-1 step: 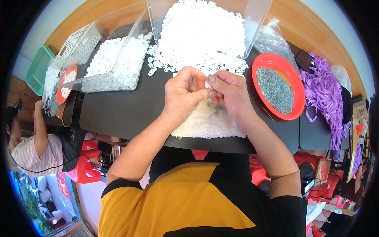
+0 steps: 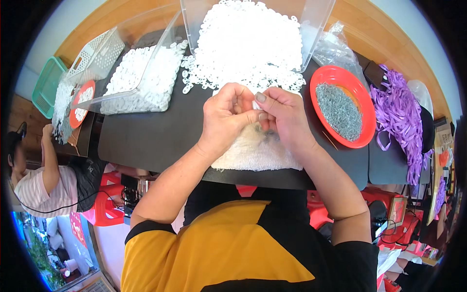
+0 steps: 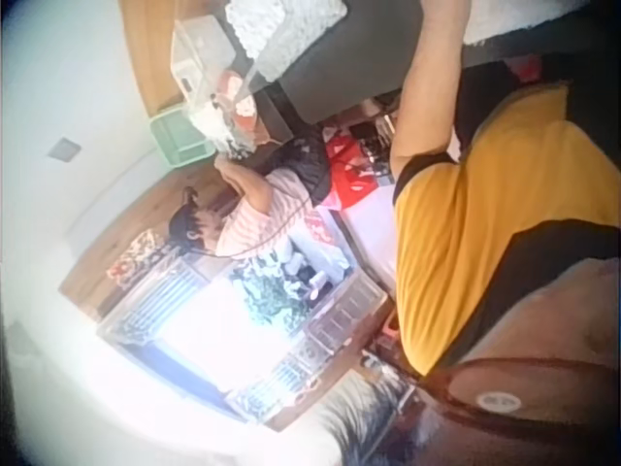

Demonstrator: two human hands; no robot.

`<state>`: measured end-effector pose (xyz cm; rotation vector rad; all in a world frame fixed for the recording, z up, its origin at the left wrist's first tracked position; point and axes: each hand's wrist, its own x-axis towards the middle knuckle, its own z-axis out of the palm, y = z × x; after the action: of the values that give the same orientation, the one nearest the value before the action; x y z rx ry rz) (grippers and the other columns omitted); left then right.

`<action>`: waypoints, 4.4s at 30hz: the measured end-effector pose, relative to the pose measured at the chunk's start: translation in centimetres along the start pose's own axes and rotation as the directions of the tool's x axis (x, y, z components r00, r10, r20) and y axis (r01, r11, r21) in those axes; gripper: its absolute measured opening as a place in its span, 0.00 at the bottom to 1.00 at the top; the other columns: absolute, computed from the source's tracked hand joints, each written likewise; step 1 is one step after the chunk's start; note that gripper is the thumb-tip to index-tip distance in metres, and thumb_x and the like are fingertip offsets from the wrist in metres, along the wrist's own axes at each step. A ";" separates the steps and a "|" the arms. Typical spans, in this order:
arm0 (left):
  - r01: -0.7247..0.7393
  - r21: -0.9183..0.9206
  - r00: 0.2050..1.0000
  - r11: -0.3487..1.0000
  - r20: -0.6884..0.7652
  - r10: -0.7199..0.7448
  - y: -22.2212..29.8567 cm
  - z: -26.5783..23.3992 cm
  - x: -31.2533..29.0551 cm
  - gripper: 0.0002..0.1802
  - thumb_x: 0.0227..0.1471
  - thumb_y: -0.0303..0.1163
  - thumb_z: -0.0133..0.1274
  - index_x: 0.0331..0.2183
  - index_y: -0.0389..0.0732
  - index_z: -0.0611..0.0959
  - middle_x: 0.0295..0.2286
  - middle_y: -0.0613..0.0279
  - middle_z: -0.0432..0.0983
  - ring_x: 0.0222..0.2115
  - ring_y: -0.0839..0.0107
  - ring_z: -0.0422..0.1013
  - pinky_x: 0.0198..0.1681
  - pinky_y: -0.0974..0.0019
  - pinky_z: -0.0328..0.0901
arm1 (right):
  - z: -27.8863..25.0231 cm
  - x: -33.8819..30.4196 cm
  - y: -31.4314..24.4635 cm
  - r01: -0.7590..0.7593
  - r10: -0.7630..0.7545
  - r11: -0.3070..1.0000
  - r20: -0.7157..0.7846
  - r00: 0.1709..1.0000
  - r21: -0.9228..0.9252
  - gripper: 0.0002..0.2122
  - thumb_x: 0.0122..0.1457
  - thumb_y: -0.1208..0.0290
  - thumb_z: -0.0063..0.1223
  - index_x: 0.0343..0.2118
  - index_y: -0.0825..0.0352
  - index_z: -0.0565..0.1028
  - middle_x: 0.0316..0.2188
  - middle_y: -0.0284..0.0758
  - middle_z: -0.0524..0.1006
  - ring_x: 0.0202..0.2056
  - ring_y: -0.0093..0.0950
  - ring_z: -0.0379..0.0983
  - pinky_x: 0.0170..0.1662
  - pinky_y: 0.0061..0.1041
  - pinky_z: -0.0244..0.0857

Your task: Manually assembling small white plastic components by snapping them together.

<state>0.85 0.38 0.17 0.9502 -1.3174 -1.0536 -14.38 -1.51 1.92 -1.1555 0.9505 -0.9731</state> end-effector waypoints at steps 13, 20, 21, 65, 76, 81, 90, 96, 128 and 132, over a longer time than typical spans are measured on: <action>0.063 -0.207 0.998 0.976 0.038 -0.057 0.6 0.2 -0.4 0.14 0.44 0.16 0.62 0.29 0.38 0.73 0.22 0.68 0.71 0.25 0.80 0.69 0.27 0.77 0.65 | 0.0 -0.3 0.8 -0.080 0.073 0.986 0.052 0.996 0.144 0.11 0.61 0.64 0.54 0.27 0.67 0.74 0.18 0.26 0.68 0.17 0.16 0.63 0.20 0.15 0.54; -0.372 0.185 0.914 0.910 0.243 0.324 0.0 0.8 -1.3 0.12 0.46 0.18 0.61 0.26 0.39 0.73 0.19 0.71 0.68 0.19 0.84 0.66 0.22 0.77 0.62 | -0.2 0.0 -1.1 -0.057 0.076 0.977 -0.084 0.994 0.205 0.11 0.60 0.64 0.56 0.24 0.64 0.72 0.17 0.23 0.65 0.18 0.13 0.60 0.20 0.15 0.53; -0.244 0.184 0.965 0.952 0.141 0.220 0.3 0.8 -1.2 0.12 0.47 0.19 0.61 0.27 0.39 0.72 0.21 0.71 0.68 0.20 0.84 0.64 0.23 0.79 0.59 | -0.2 0.1 -1.2 -0.054 0.073 0.977 -0.087 0.993 0.204 0.11 0.60 0.64 0.56 0.24 0.64 0.72 0.17 0.23 0.65 0.18 0.13 0.60 0.20 0.15 0.53; -0.231 0.029 0.966 0.973 0.123 0.225 0.5 -0.3 0.2 0.11 0.48 0.20 0.61 0.36 0.34 0.78 0.27 0.67 0.71 0.27 0.82 0.66 0.30 0.78 0.62 | -1.5 -0.2 -2.5 -0.165 0.152 0.977 0.104 0.983 0.137 0.13 0.60 0.61 0.56 0.25 0.66 0.74 0.14 0.26 0.67 0.15 0.17 0.64 0.19 0.16 0.48; -0.197 0.034 0.974 0.980 0.121 0.192 0.7 -0.3 -0.4 0.09 0.51 0.19 0.57 0.37 0.32 0.78 0.27 0.66 0.73 0.27 0.81 0.67 0.31 0.77 0.63 | -2.2 0.0 -2.4 -0.121 0.109 0.992 0.208 0.972 0.043 0.13 0.60 0.62 0.56 0.24 0.66 0.73 0.16 0.26 0.69 0.15 0.15 0.63 0.19 0.15 0.47; -0.243 0.007 0.965 0.970 0.103 0.241 0.6 -0.1 -0.3 0.09 0.51 0.20 0.58 0.36 0.32 0.78 0.25 0.66 0.72 0.25 0.81 0.67 0.29 0.77 0.63 | -2.0 -0.2 -2.5 -0.099 0.090 0.994 0.184 0.979 0.040 0.14 0.59 0.62 0.57 0.24 0.66 0.73 0.16 0.26 0.68 0.15 0.15 0.63 0.19 0.15 0.48; -0.254 0.100 0.963 0.962 0.117 0.242 0.5 -0.4 -0.4 0.09 0.50 0.22 0.59 0.36 0.33 0.78 0.25 0.66 0.72 0.25 0.82 0.66 0.28 0.78 0.61 | -1.7 -0.4 -2.8 -0.098 0.085 0.994 0.207 0.975 0.053 0.14 0.58 0.61 0.58 0.23 0.66 0.73 0.15 0.25 0.67 0.16 0.15 0.63 0.19 0.15 0.48; -0.387 0.088 0.921 0.918 0.093 0.379 0.2 0.0 -0.1 0.12 0.45 0.20 0.63 0.34 0.35 0.78 0.24 0.69 0.70 0.21 0.84 0.64 0.24 0.78 0.58 | -1.8 -0.4 -2.8 -0.081 0.073 0.996 0.201 0.977 0.036 0.14 0.58 0.61 0.58 0.23 0.65 0.73 0.15 0.25 0.67 0.15 0.16 0.62 0.19 0.15 0.49; -0.334 0.148 0.939 0.931 0.143 0.314 0.5 -0.7 -0.5 0.16 0.45 0.20 0.63 0.39 0.32 0.79 0.29 0.64 0.72 0.28 0.79 0.67 0.31 0.76 0.64 | -3.2 0.1 -3.2 -0.046 0.068 0.996 0.287 0.955 -0.082 0.11 0.60 0.66 0.54 0.27 0.68 0.76 0.15 0.27 0.70 0.17 0.17 0.68 0.20 0.14 0.54; -0.308 0.141 0.947 0.941 0.143 0.289 0.6 -0.5 -0.6 0.16 0.45 0.20 0.63 0.39 0.32 0.79 0.29 0.64 0.72 0.28 0.79 0.67 0.31 0.76 0.64 | -3.2 0.1 -3.2 -0.048 0.073 0.994 0.285 0.956 -0.096 0.10 0.60 0.67 0.54 0.26 0.68 0.76 0.15 0.27 0.70 0.17 0.17 0.68 0.20 0.14 0.54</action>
<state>1.42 1.09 0.57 0.7813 -1.6105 -0.7867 -17.78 -2.92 4.56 -1.2950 0.7937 -0.6948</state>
